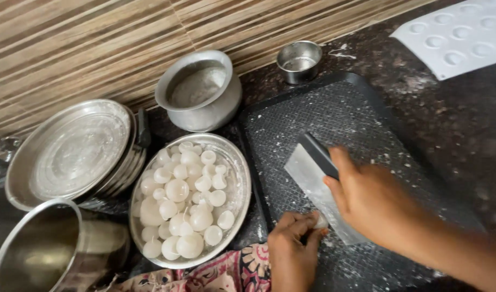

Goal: Breaking small white wax or material pieces on a tray using a scraper tool.

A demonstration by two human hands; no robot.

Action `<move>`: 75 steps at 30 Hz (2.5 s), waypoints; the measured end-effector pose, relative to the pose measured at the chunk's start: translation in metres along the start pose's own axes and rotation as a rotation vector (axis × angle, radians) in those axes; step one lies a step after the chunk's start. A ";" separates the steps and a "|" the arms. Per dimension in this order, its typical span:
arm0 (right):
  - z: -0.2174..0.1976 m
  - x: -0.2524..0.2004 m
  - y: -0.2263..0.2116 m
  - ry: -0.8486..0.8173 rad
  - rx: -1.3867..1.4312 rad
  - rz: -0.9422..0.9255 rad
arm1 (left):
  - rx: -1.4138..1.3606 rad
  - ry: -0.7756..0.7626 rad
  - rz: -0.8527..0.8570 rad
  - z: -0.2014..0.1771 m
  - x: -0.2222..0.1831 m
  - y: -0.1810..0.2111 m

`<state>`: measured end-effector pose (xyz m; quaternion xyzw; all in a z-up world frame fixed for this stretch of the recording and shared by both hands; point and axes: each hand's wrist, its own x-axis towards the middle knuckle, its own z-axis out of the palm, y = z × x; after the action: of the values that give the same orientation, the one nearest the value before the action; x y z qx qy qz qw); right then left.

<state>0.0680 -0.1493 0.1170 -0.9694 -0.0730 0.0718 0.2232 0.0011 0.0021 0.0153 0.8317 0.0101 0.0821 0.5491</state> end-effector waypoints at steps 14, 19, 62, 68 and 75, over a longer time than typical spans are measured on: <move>0.005 0.010 -0.012 -0.200 -0.088 0.086 | -0.007 0.010 -0.081 0.006 -0.003 0.000; 0.002 0.020 -0.016 -0.083 -0.104 -0.030 | -0.073 0.077 -0.004 0.011 -0.006 -0.012; -0.006 0.026 0.030 -0.065 0.126 0.179 | 0.072 0.060 0.242 0.000 0.002 0.009; 0.004 0.034 0.038 -0.089 0.180 0.187 | 0.098 0.038 -0.024 0.004 0.001 0.010; 0.004 0.034 0.009 -0.116 0.047 0.232 | 0.085 0.119 0.086 0.008 0.003 0.005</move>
<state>0.1017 -0.1493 0.1055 -0.9601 0.0284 0.1546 0.2315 0.0046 -0.0068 0.0169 0.8476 0.0104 0.1547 0.5075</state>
